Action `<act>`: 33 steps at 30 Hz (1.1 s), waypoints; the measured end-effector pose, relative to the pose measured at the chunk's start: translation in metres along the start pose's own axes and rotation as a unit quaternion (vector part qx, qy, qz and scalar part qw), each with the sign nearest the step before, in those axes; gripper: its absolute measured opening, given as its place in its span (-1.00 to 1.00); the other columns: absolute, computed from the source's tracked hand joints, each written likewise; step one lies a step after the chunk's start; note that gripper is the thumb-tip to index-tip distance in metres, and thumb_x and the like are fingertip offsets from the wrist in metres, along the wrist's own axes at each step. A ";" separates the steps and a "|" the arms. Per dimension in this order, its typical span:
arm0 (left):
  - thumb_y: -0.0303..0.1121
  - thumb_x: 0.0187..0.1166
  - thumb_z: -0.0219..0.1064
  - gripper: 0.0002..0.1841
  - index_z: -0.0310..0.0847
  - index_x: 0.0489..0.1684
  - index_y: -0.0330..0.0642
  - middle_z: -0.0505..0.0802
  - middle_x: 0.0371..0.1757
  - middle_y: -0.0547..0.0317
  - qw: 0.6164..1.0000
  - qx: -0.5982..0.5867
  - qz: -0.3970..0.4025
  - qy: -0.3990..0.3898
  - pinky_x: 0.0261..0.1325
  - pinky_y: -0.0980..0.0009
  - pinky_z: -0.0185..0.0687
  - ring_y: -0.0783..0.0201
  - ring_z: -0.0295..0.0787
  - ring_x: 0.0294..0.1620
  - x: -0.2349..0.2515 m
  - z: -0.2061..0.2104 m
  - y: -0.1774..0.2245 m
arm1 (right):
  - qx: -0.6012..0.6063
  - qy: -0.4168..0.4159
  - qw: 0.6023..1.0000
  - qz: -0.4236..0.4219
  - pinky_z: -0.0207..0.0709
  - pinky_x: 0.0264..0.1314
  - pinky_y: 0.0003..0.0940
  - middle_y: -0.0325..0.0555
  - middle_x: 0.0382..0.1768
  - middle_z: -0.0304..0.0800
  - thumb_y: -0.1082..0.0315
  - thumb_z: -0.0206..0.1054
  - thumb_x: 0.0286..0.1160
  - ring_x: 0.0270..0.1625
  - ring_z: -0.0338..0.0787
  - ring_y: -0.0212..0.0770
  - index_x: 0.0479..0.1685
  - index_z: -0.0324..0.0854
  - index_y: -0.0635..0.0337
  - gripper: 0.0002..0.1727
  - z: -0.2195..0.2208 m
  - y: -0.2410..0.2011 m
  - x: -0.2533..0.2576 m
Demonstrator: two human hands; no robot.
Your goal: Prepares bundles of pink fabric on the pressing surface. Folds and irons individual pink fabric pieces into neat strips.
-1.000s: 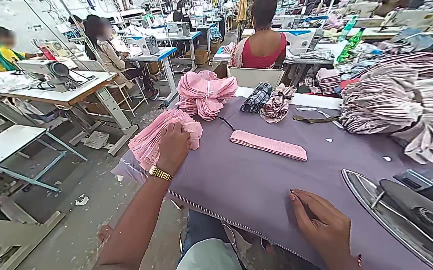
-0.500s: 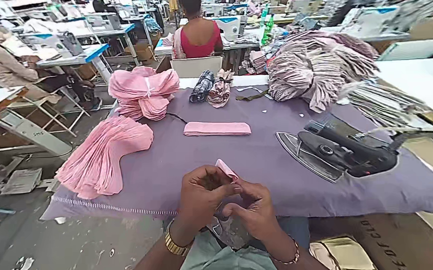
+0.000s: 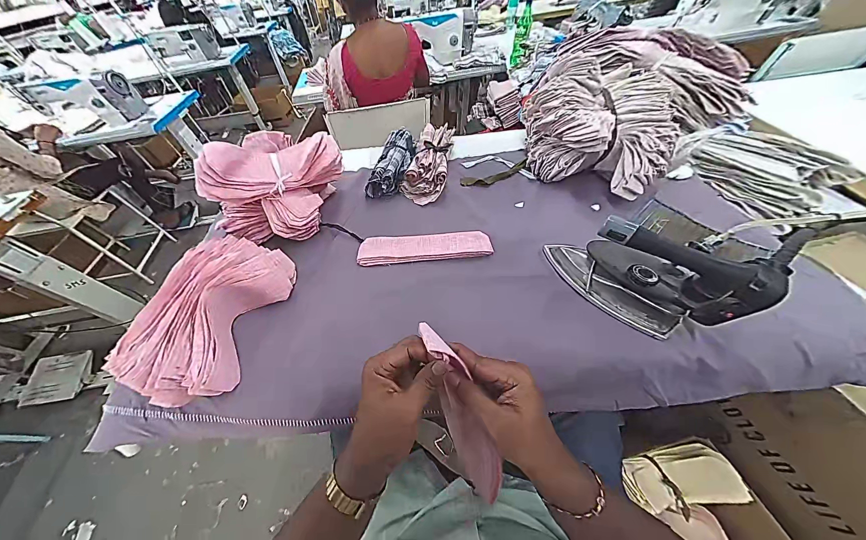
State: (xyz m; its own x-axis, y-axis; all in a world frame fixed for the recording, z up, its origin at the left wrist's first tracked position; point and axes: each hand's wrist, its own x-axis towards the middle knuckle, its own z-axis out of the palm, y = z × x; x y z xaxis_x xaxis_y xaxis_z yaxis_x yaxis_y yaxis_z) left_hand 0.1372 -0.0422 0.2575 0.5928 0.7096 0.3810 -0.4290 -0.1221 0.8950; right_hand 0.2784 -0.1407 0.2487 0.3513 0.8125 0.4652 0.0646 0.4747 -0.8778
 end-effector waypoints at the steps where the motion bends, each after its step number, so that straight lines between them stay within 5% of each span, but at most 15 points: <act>1: -0.51 0.62 0.37 -0.92 0.75 -0.13 -0.35 0.83 -0.14 0.04 0.993 0.095 0.063 0.018 -0.02 0.34 0.83 0.26 0.81 -0.13 -0.001 -0.002 0.001 | -0.011 0.031 0.999 -0.002 0.83 0.09 -0.31 0.02 -0.05 0.94 0.62 0.21 0.60 -0.04 0.92 -0.23 0.16 0.77 0.43 -0.71 -0.003 0.001 0.000; 4: -0.45 0.60 0.36 -0.94 0.73 -0.18 -0.23 0.84 -0.18 0.23 0.911 0.331 0.219 0.109 -0.07 0.44 0.83 0.38 0.81 -0.16 0.000 -0.007 0.000 | -0.115 0.101 0.986 -0.072 0.84 0.18 -0.33 0.04 0.00 0.95 0.62 0.15 0.63 0.04 0.94 -0.23 0.21 0.74 0.46 -0.68 -0.015 0.005 0.001; 8: -0.29 0.40 0.48 -0.58 0.64 0.26 -0.08 0.69 0.33 0.03 0.849 0.458 0.251 0.081 0.29 0.28 0.73 0.18 0.67 0.34 0.000 0.005 0.001 | -0.354 0.102 0.908 -0.198 0.79 -0.17 -0.49 -0.10 -0.16 0.97 0.47 0.25 0.61 -0.24 0.90 -0.39 0.25 0.76 0.34 -0.67 -0.005 0.013 -0.007; 11: -0.39 0.40 0.47 -0.92 0.85 -0.26 -0.02 0.79 0.08 0.10 0.851 0.432 0.291 0.075 -0.01 0.46 0.78 0.32 0.76 0.01 0.009 0.001 0.014 | -0.452 0.035 0.865 -0.213 0.80 -0.15 -0.40 -0.09 0.07 0.96 0.39 0.23 0.66 -0.16 0.93 -0.32 0.33 0.75 0.24 -0.63 -0.002 0.010 -0.015; 13: -0.47 0.37 0.46 -0.93 0.78 -0.44 -0.06 0.84 0.05 0.18 0.891 0.334 0.304 0.052 0.08 0.43 0.80 0.33 0.79 0.03 0.012 -0.011 0.034 | -0.468 0.013 0.862 -0.196 0.80 -0.10 -0.33 -0.09 0.16 0.93 0.29 0.26 0.61 -0.09 0.93 -0.28 0.39 0.72 0.20 -0.58 -0.014 0.009 -0.017; 15: -0.44 0.45 0.44 -0.92 0.78 -0.39 0.01 0.85 0.07 0.29 0.898 0.309 0.307 0.070 0.11 0.42 0.80 0.33 0.80 0.09 0.012 -0.034 0.052 | -0.449 0.045 0.879 -0.156 0.81 0.09 -0.20 -0.02 0.17 0.91 0.10 0.35 0.57 0.04 0.92 -0.20 0.38 0.72 0.22 -0.50 -0.047 0.012 -0.014; 17: -0.44 0.54 0.34 -0.91 0.76 -0.28 -0.03 0.84 0.13 0.21 0.863 0.382 0.309 0.114 -0.04 0.40 0.85 0.29 0.84 0.04 0.009 -0.055 0.046 | -0.375 0.091 0.911 -0.148 0.78 0.36 -0.07 0.18 0.30 0.81 0.24 0.29 0.61 0.27 0.87 -0.02 0.34 0.69 0.39 -0.54 -0.077 0.010 -0.004; 20: -0.45 0.59 0.28 -0.76 0.76 0.12 -0.19 0.85 0.26 -0.01 0.845 0.444 0.287 0.077 0.26 0.19 0.85 0.13 0.83 0.27 0.000 -0.052 0.005 | -0.317 0.107 0.919 -0.208 0.73 0.46 0.10 0.30 0.35 0.76 0.35 0.22 0.64 0.41 0.79 0.19 0.27 0.71 0.40 -0.63 -0.078 0.003 0.001; 23: -0.43 0.54 0.32 -0.71 0.80 0.14 -0.27 0.89 0.16 -0.05 0.825 0.484 0.269 0.112 0.05 0.35 0.83 0.26 0.87 0.05 0.000 -0.068 -0.012 | -0.390 0.113 0.890 -0.206 0.75 0.39 -0.02 0.27 0.34 0.77 0.38 0.22 0.60 0.34 0.82 0.08 0.29 0.71 0.41 -0.61 -0.086 0.007 0.003; 25: -0.42 0.55 0.30 -0.75 0.81 0.08 -0.24 0.86 0.23 -0.08 0.811 0.523 0.242 0.097 0.24 0.23 0.83 0.14 0.84 0.23 -0.001 -0.070 -0.013 | -0.450 0.085 0.866 -0.199 0.69 0.47 -0.07 0.21 0.34 0.79 0.41 0.11 0.63 0.40 0.80 0.05 0.25 0.74 0.37 -0.62 -0.086 0.018 0.005; 28: -0.26 0.43 0.27 -0.62 0.83 0.18 0.02 0.75 0.39 0.00 0.731 0.667 0.117 0.082 -0.11 0.18 0.79 0.16 0.82 0.04 0.007 -0.080 -0.018 | -0.526 0.059 0.836 -0.149 0.63 0.46 -0.02 0.04 0.35 0.82 0.35 0.13 0.54 0.40 0.79 -0.01 0.24 0.79 0.23 -0.58 -0.095 0.037 0.014; 31: -0.24 0.42 0.30 -0.59 0.81 0.25 0.11 0.74 0.43 0.06 0.738 0.667 0.099 0.008 0.27 0.02 0.61 0.06 0.70 0.29 0.018 -0.089 -0.017 | -0.512 0.029 0.848 -0.132 0.53 0.54 0.08 -0.10 0.30 0.87 0.29 0.19 0.53 0.44 0.77 -0.11 0.20 0.83 0.14 -0.61 -0.099 0.043 0.018; 33: -0.27 0.56 0.34 -0.67 0.80 0.26 0.00 0.82 0.33 0.11 0.773 0.615 0.151 -0.045 0.41 0.16 0.66 0.17 0.73 0.36 0.019 -0.087 -0.010 | -0.494 0.015 0.852 -0.171 0.47 0.60 0.11 -0.10 0.24 0.90 0.33 0.23 0.59 0.43 0.79 -0.12 0.14 0.85 0.15 -0.67 -0.096 0.034 0.016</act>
State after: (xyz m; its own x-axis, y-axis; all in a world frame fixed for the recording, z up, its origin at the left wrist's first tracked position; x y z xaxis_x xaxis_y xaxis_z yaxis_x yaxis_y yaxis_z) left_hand 0.0936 0.0329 0.2354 0.6613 0.4747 0.5808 0.3819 -0.8795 0.2841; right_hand 0.3756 -0.1439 0.2154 0.1769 0.6669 0.7239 0.9178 0.1539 -0.3660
